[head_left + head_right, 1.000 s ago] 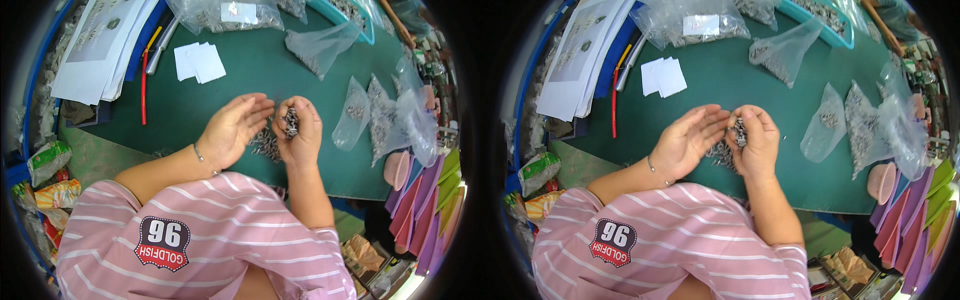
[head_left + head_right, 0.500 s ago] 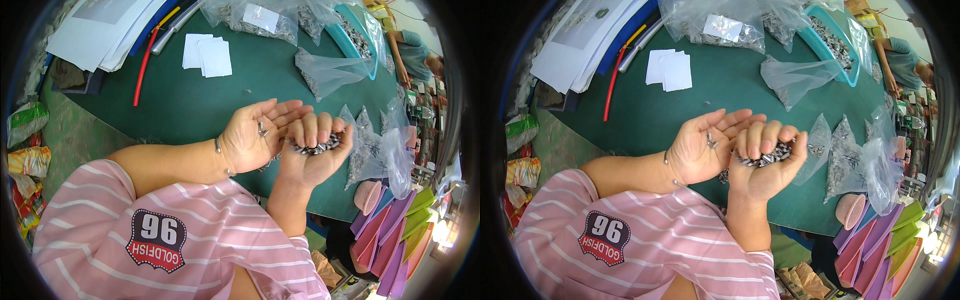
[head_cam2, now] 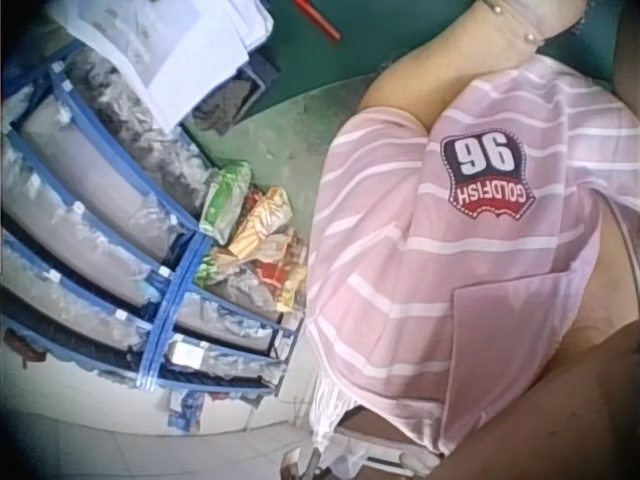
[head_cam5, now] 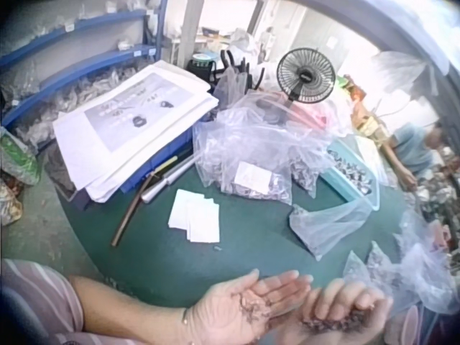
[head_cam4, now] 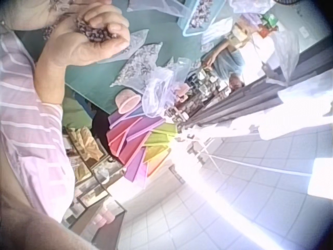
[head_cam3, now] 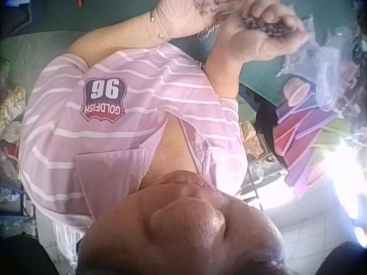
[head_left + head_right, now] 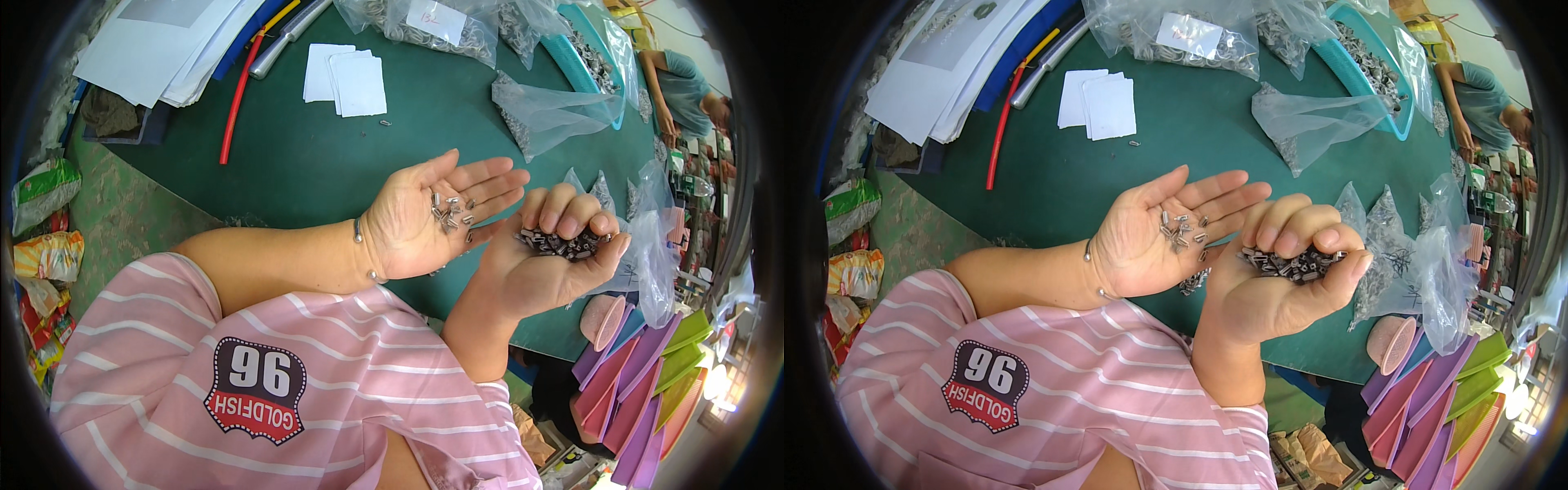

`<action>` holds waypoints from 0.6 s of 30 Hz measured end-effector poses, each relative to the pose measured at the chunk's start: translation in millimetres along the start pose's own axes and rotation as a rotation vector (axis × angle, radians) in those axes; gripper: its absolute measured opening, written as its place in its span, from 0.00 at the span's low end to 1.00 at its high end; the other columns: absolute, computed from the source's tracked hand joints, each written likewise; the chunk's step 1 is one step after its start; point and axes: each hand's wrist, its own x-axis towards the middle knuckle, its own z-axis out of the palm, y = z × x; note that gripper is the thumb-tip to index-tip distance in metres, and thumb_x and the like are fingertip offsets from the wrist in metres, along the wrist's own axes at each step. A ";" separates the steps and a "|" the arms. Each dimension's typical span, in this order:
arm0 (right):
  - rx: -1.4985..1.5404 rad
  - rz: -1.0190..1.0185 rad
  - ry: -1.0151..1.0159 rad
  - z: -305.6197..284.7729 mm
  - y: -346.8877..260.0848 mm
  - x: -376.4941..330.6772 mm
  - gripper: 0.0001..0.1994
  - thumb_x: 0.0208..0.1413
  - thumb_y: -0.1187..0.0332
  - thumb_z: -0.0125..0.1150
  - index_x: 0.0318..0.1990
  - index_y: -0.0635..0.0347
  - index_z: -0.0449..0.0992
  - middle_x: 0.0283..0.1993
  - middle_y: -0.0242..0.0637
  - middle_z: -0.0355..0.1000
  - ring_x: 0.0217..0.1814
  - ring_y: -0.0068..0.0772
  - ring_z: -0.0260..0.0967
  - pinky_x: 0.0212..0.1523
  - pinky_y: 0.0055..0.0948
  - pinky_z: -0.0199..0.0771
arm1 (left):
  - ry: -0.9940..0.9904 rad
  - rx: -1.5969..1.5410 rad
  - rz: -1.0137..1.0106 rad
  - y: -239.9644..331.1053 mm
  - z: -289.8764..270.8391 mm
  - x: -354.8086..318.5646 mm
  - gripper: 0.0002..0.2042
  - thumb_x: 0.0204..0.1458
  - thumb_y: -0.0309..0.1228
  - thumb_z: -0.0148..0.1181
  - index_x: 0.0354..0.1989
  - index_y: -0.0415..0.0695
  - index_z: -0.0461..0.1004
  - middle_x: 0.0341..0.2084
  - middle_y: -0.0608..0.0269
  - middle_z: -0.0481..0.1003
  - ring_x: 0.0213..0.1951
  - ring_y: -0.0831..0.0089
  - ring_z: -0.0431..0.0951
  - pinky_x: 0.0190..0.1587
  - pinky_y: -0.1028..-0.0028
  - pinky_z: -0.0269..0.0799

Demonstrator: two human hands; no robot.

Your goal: The person sorts through small metal parts on a table, wipes down a small container with a cloth, and then begins sliding metal rings onto separate metal components.

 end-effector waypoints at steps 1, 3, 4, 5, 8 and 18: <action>0.023 -0.001 0.014 1.5 0.1 0.8 0.20 0.66 0.52 0.34 0.29 0.54 0.65 0.19 0.31 0.57 0.18 0.25 0.53 0.17 0.24 0.53 | 0.010 0.002 0.003 -0.1 1.2 -0.1 0.25 0.63 0.47 0.36 0.61 0.44 0.62 0.64 0.56 0.58 0.64 0.65 0.59 0.64 0.63 0.52; 0.036 0.005 -0.003 1.5 -0.4 0.8 0.20 0.67 0.52 0.33 0.29 0.54 0.65 0.18 0.31 0.57 0.18 0.25 0.53 0.17 0.24 0.52 | 0.013 0.003 0.003 -0.2 0.8 -0.1 0.25 0.63 0.46 0.36 0.61 0.44 0.62 0.64 0.56 0.59 0.64 0.65 0.59 0.64 0.63 0.53; 0.028 0.012 -0.035 0.8 -1.1 0.8 0.20 0.67 0.52 0.33 0.29 0.54 0.65 0.18 0.31 0.57 0.18 0.25 0.53 0.18 0.24 0.52 | 0.005 0.003 0.001 0.2 -0.4 -0.2 0.24 0.63 0.45 0.37 0.61 0.44 0.62 0.64 0.56 0.59 0.64 0.65 0.59 0.64 0.63 0.53; 0.020 0.019 -0.067 0.0 -1.7 1.0 0.21 0.67 0.52 0.33 0.29 0.54 0.65 0.17 0.31 0.57 0.18 0.25 0.53 0.18 0.24 0.52 | -0.003 0.003 0.000 0.5 -1.4 -0.4 0.24 0.63 0.45 0.37 0.61 0.44 0.62 0.64 0.56 0.59 0.64 0.65 0.59 0.63 0.64 0.53; -0.004 0.000 -0.152 -2.2 -3.7 3.4 0.21 0.67 0.52 0.33 0.28 0.54 0.64 0.17 0.31 0.56 0.19 0.25 0.52 0.20 0.24 0.53 | -0.003 0.000 -0.004 -0.1 -2.2 -0.9 0.24 0.63 0.44 0.37 0.61 0.43 0.62 0.63 0.56 0.59 0.64 0.65 0.59 0.64 0.64 0.54; -0.099 -0.057 -0.036 0.6 -1.3 6.2 0.17 0.66 0.56 0.35 0.30 0.56 0.64 0.20 0.30 0.55 0.21 0.25 0.50 0.23 0.22 0.53 | 0.025 0.000 0.000 -0.4 0.7 -1.4 0.23 0.62 0.43 0.40 0.60 0.42 0.63 0.62 0.55 0.61 0.63 0.64 0.61 0.64 0.63 0.55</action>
